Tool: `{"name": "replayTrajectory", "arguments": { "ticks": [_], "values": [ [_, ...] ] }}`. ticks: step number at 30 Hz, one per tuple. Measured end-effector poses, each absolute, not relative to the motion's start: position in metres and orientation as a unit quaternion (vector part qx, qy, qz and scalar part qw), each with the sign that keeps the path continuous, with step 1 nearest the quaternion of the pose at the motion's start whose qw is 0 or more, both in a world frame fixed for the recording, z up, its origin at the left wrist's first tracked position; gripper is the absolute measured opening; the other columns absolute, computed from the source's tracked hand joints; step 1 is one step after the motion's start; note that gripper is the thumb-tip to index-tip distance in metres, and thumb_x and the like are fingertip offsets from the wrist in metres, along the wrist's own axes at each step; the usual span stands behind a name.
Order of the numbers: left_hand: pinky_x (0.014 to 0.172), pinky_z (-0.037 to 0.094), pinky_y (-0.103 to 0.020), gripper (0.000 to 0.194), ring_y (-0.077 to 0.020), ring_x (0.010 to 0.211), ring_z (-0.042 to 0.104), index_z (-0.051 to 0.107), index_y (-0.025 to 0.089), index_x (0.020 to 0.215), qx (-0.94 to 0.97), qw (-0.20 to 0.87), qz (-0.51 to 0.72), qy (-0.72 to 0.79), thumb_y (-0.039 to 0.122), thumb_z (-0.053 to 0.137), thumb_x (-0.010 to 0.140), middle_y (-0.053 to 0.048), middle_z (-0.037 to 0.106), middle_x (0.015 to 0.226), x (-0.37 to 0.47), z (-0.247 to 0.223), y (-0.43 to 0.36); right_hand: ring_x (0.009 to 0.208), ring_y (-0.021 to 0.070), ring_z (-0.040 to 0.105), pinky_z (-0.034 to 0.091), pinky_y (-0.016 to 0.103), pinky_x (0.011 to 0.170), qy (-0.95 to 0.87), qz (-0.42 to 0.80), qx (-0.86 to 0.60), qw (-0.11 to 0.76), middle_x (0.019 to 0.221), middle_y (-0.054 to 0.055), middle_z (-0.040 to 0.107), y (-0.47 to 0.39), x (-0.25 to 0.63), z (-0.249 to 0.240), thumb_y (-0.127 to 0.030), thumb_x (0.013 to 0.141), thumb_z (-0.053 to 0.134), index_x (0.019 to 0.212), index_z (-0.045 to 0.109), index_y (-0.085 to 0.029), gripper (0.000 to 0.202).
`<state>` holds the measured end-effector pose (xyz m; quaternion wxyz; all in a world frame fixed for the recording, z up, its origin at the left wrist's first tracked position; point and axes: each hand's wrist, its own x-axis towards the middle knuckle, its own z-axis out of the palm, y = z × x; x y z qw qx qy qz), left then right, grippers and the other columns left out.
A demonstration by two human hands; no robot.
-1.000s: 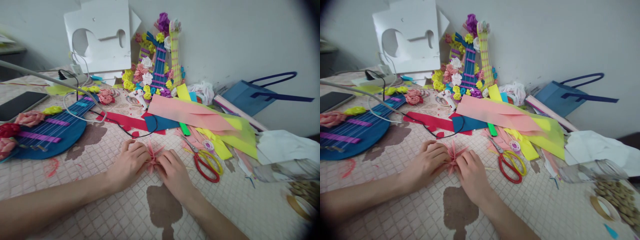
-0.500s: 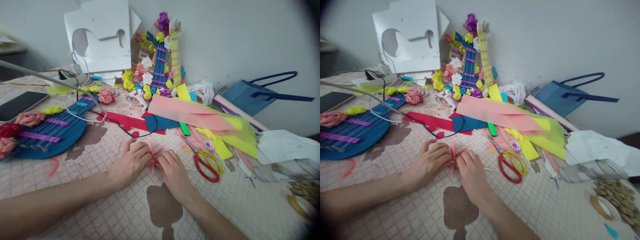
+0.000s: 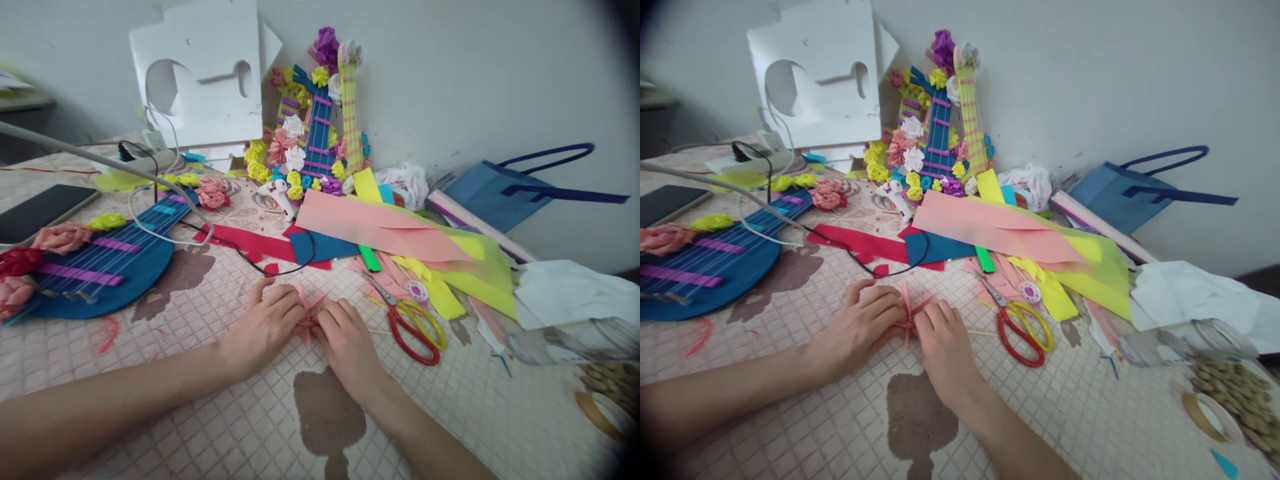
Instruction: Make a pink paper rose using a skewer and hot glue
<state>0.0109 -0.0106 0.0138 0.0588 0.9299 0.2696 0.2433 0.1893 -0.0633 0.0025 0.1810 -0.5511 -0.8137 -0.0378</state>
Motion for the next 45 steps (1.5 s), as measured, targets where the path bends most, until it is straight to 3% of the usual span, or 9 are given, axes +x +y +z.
{"name": "replayTrajectory", "arguments": {
  "ticks": [9, 21, 28, 34, 38, 45],
  "values": [
    [0.101, 0.019, -0.048, 0.019, -0.0194, 0.098, 0.051, 0.059, 0.018, 0.083, 0.928, 0.061, 0.242, 0.278, 0.018, 0.044, 0.095, -0.001, 0.063, 0.089, 0.013, 0.01, -0.007, 0.082, 0.0194, 0.048, 0.044, 0.034, 0.073, -0.801, 0.005, -0.555, 0.224, 0.082, 0.004, 0.056, -0.062, 0.191, 0.007, -0.016, 0.089, 0.053, 0.079, 0.055, -0.018, 0.011],
    [0.103, 0.02, -0.052, 0.021, -0.022, 0.102, 0.051, 0.058, 0.018, 0.084, 0.931, -0.011, 0.232, 0.283, 0.01, 0.04, 0.093, -0.002, 0.061, 0.09, 0.013, 0.012, -0.013, 0.083, 0.02, 0.048, 0.042, 0.033, 0.071, -0.82, -0.032, -0.54, 0.186, 0.085, 0.004, 0.058, -0.061, 0.19, 0.006, -0.012, 0.087, 0.052, 0.081, 0.058, -0.019, 0.011],
    [0.1, 0.023, -0.053, 0.022, -0.0229, 0.1, 0.049, 0.055, 0.017, 0.077, 0.947, 0.019, 0.18, 0.266, 0.009, 0.04, 0.092, -0.004, 0.059, 0.089, 0.015, 0.011, -0.008, 0.084, 0.021, 0.047, 0.038, 0.035, 0.069, -0.835, -0.053, -0.523, 0.165, 0.09, 0.005, 0.062, -0.058, 0.189, 0.003, -0.008, 0.087, 0.051, 0.081, 0.059, -0.018, 0.015],
    [0.102, 0.019, -0.05, 0.019, -0.0206, 0.1, 0.049, 0.056, 0.019, 0.078, 0.931, 0.062, 0.222, 0.282, 0.016, 0.045, 0.093, 0.0, 0.06, 0.087, 0.014, 0.009, -0.005, 0.086, 0.0201, 0.049, 0.041, 0.034, 0.075, -0.805, 0.025, -0.541, 0.243, 0.086, 0.005, 0.06, -0.059, 0.192, 0.008, -0.016, 0.09, 0.052, 0.085, 0.059, -0.018, 0.009],
    [0.1, 0.02, -0.049, 0.013, -0.0206, 0.101, 0.05, 0.059, 0.02, 0.085, 0.921, 0.096, 0.25, 0.284, 0.022, 0.049, 0.093, 0.0, 0.062, 0.09, 0.012, 0.012, -0.008, 0.078, 0.0176, 0.05, 0.041, 0.031, 0.07, -0.778, 0.045, -0.549, 0.302, 0.074, 0.003, 0.056, -0.066, 0.19, 0.014, -0.021, 0.092, 0.046, 0.072, 0.055, -0.019, 0.023],
    [0.099, 0.021, -0.048, 0.009, -0.0205, 0.1, 0.05, 0.06, 0.019, 0.083, 0.916, 0.105, 0.247, 0.297, 0.016, 0.053, 0.088, -0.001, 0.063, 0.089, 0.011, 0.01, -0.01, 0.073, 0.018, 0.049, 0.04, 0.03, 0.065, -0.784, 0.002, -0.559, 0.27, 0.065, 0.002, 0.053, -0.072, 0.176, 0.008, -0.018, 0.08, 0.055, 0.061, 0.049, -0.019, 0.02]
  ]
}}
